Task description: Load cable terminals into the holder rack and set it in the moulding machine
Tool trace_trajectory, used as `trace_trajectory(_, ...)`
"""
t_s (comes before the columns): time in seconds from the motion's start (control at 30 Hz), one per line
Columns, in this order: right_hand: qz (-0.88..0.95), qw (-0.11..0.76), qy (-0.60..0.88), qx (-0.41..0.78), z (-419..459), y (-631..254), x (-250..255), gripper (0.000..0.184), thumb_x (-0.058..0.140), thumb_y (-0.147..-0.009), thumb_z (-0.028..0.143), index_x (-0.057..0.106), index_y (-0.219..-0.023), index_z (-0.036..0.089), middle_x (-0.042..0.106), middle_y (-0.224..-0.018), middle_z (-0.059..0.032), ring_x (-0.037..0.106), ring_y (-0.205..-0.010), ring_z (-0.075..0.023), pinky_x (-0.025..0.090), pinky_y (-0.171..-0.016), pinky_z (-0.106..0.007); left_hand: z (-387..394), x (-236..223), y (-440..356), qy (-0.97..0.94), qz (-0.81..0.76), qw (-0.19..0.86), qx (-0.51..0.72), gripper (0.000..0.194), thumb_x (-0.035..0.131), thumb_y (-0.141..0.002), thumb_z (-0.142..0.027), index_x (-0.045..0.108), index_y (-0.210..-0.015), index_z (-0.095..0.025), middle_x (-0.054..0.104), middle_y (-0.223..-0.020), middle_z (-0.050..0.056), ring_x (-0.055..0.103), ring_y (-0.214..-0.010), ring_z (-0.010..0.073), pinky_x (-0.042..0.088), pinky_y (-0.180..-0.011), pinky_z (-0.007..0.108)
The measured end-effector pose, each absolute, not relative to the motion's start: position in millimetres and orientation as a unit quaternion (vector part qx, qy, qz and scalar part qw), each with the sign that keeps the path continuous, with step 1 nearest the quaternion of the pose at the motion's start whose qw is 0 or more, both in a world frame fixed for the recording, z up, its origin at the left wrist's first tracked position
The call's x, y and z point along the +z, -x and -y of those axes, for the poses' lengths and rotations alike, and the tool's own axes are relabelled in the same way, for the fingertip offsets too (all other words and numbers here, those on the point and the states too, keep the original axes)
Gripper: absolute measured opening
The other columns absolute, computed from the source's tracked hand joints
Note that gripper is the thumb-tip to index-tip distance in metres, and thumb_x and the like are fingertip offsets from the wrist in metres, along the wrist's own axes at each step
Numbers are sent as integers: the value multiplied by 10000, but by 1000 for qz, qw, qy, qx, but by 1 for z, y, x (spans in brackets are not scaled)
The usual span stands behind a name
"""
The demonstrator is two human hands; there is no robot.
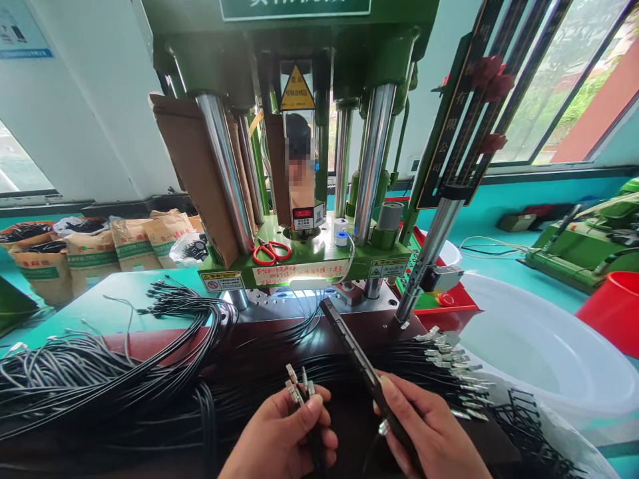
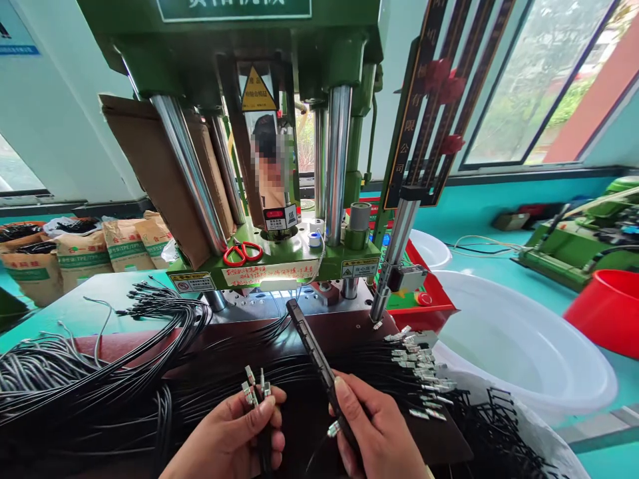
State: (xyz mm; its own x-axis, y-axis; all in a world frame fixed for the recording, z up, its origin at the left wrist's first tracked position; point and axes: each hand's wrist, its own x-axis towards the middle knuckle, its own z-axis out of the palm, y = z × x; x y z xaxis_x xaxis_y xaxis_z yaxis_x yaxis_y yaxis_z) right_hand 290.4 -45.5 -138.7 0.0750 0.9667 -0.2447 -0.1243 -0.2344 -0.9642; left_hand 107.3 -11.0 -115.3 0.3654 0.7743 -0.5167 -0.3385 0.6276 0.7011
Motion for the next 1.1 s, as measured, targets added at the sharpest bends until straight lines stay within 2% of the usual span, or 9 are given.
trace_trajectory(0.07, 386, 481, 541, 572, 45, -290, -138, 596, 526, -817, 671, 614, -1147, 182, 527, -669, 20, 381, -353, -35, 273, -300, -149, 10, -121, -110, -257, -423, 801, 336, 517, 874, -549, -366, 617, -936, -139, 592, -656, -26, 577, -526, 102, 494, -521, 243)
trace_trajectory(0.2, 450, 446, 525, 568, 42, -287, -133, 580, 464, -869, 645, 651, -1111, 152, 491, -524, 29, 398, -381, -66, 326, -351, -163, 8, -136, -126, -360, -431, 778, 280, 499, 850, -523, -487, 548, -732, -149, 556, -547, -29, 496, -390, 74, 382, -385, 189)
trace_trajectory(0.3, 505, 468, 510, 516, 40, -287, -130, 532, 463, -887, 610, 695, -1052, 161, 596, -685, -39, 562, -634, -147, 499, -591, -229, 7, -137, -135, -410, -446, 754, 253, 476, 816, -548, -510, 530, -647, -143, 512, -472, -31, 447, -361, 54, 324, -372, 170)
trace_trajectory(0.37, 529, 476, 501, 492, 38, -289, -131, 502, 465, -898, 582, 709, -1030, 164, 632, -811, -70, 584, -780, -182, 512, -751, -276, 7, -134, -137, -426, -456, 743, 243, 469, 795, -562, -523, 534, -633, -140, 496, -438, -29, 428, -353, 52, 298, -369, 168)
trace_trajectory(0.4, 536, 473, 501, 488, 38, -290, -132, 494, 461, -904, 571, 710, -1032, 164, 638, -838, -74, 583, -791, -185, 511, -769, -285, 6, -133, -137, -428, -458, 740, 242, 473, 790, -560, -533, 535, -633, -141, 495, -428, -28, 420, -349, 52, 288, -367, 171)
trace_trajectory(0.7, 566, 458, 515, 452, 38, -290, -135, 465, 432, -923, 546, 731, -983, 196, 604, -740, -43, 577, -711, -173, 488, -710, -275, 6, -130, -137, -412, -466, 746, 240, 452, 810, -523, -503, 561, -601, -134, 512, -455, -19, 428, -354, 57, 288, -370, 181)
trace_trajectory(0.9, 621, 404, 530, 413, 39, -291, -137, 449, 385, -950, 508, 707, -1046, 209, 594, -770, -35, 566, -724, -161, 463, -689, -243, 6, -129, -135, -411, -468, 746, 236, 399, 790, -558, -463, 560, -609, -140, 498, -418, -23, 425, -347, 67, 285, -359, 179)
trace_trajectory(1.0, 639, 399, 523, 398, 39, -291, -136, 421, 403, -950, 487, 713, -1024, 212, 611, -787, -41, 572, -745, -163, 468, -710, -245, 6, -132, -135, -419, -465, 746, 228, 367, 772, -599, -437, 556, -612, -141, 497, -405, -22, 424, -346, 70, 314, -365, 182)
trace_trajectory(1.1, 605, 421, 513, 441, 39, -292, -136, 449, 424, -933, 530, 708, -1036, 197, 624, -782, -51, 590, -787, -180, 488, -708, -250, 6, -131, -133, -413, -454, 749, 248, 405, 796, -592, -461, 584, -658, -122, 555, -477, -1, 474, -389, 79, 378, -405, 196)
